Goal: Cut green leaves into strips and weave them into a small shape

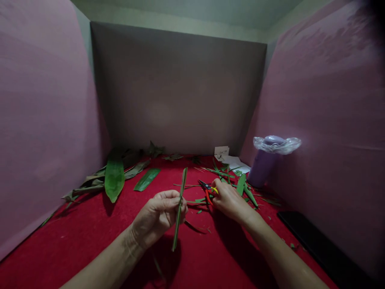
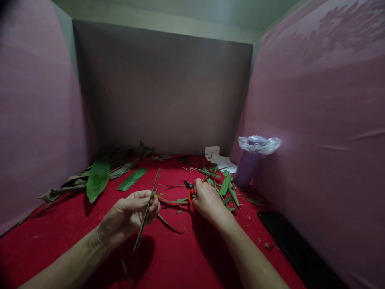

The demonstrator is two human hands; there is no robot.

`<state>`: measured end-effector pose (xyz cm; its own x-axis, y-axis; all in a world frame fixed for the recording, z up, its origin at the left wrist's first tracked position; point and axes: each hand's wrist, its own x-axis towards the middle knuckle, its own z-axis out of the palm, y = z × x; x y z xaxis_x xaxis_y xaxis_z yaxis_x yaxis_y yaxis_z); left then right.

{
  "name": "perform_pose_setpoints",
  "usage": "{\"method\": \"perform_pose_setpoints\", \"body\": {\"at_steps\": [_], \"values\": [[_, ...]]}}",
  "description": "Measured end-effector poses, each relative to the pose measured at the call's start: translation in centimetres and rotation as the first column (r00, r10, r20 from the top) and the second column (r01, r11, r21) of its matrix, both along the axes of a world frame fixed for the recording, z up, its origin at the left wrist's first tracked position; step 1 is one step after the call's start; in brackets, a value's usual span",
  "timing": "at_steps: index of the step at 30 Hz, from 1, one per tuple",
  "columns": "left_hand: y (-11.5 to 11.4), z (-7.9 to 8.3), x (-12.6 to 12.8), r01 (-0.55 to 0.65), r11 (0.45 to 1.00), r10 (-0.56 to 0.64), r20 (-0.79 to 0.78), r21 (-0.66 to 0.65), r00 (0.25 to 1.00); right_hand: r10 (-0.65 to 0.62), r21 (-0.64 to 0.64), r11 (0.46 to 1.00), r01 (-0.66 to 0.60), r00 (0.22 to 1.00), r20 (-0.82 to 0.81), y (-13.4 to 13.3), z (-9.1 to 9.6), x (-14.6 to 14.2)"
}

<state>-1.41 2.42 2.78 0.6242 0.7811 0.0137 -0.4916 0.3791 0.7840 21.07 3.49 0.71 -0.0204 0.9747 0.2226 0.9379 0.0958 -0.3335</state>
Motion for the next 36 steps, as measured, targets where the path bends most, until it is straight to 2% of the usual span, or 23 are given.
{"method": "perform_pose_setpoints", "body": {"at_steps": [2, 4, 5, 7, 9, 15, 19, 25, 32, 36], "values": [[0.4, 0.1, -0.3, -0.064, 0.998, 0.064, -0.039, -0.005, 0.997, 0.038, -0.004, 0.999, -0.038, 0.997, -0.066, -0.2, 0.7, 0.2], [0.9, 0.3, -0.8, -0.142, 0.990, 0.141, -0.083, 0.002, 0.986, 0.116, -0.077, 0.987, -0.140, 0.961, -0.252, -0.5, 1.3, 0.3], [1.2, 0.5, -1.0, -0.184, 0.983, 0.184, -0.109, 0.014, 0.977, 0.153, -0.124, 0.968, -0.217, 0.908, -0.389, -0.7, 1.6, 0.4], [1.9, 0.8, -1.6, -0.255, 0.964, 0.263, -0.162, 0.068, 0.951, 0.189, -0.175, 0.906, -0.385, 0.739, -0.647, -1.2, 2.1, 0.3], [2.6, 1.0, -2.2, -0.300, 0.944, 0.322, -0.191, 0.136, 0.927, 0.202, -0.165, 0.861, -0.480, 0.623, -0.756, -1.6, 2.5, 0.0], [3.8, 0.7, -3.1, -0.317, 0.920, 0.371, -0.248, 0.231, 0.895, 0.204, -0.193, 0.783, -0.591, 0.537, -0.819, -2.2, 2.5, -1.6], [3.7, 0.7, -3.0, -0.287, 0.919, 0.365, -0.310, 0.269, 0.878, 0.189, -0.169, 0.789, -0.590, 0.496, -0.847, -2.2, 2.4, -2.0], [3.3, 1.0, -2.8, -0.255, 0.921, 0.356, -0.371, 0.293, 0.858, 0.143, -0.189, 0.806, -0.562, 0.494, -0.858, -2.3, 2.8, -2.0], [3.4, 0.7, -2.8, -0.234, 0.930, 0.338, -0.407, 0.284, 0.848, 0.140, -0.184, 0.795, -0.578, 0.471, -0.871, -2.2, 2.5, -2.2], [3.4, 0.7, -2.8, -0.233, 0.930, 0.338, -0.416, 0.284, 0.844, 0.145, -0.188, 0.797, -0.574, 0.483, -0.863, -2.1, 2.3, -1.9]]}}
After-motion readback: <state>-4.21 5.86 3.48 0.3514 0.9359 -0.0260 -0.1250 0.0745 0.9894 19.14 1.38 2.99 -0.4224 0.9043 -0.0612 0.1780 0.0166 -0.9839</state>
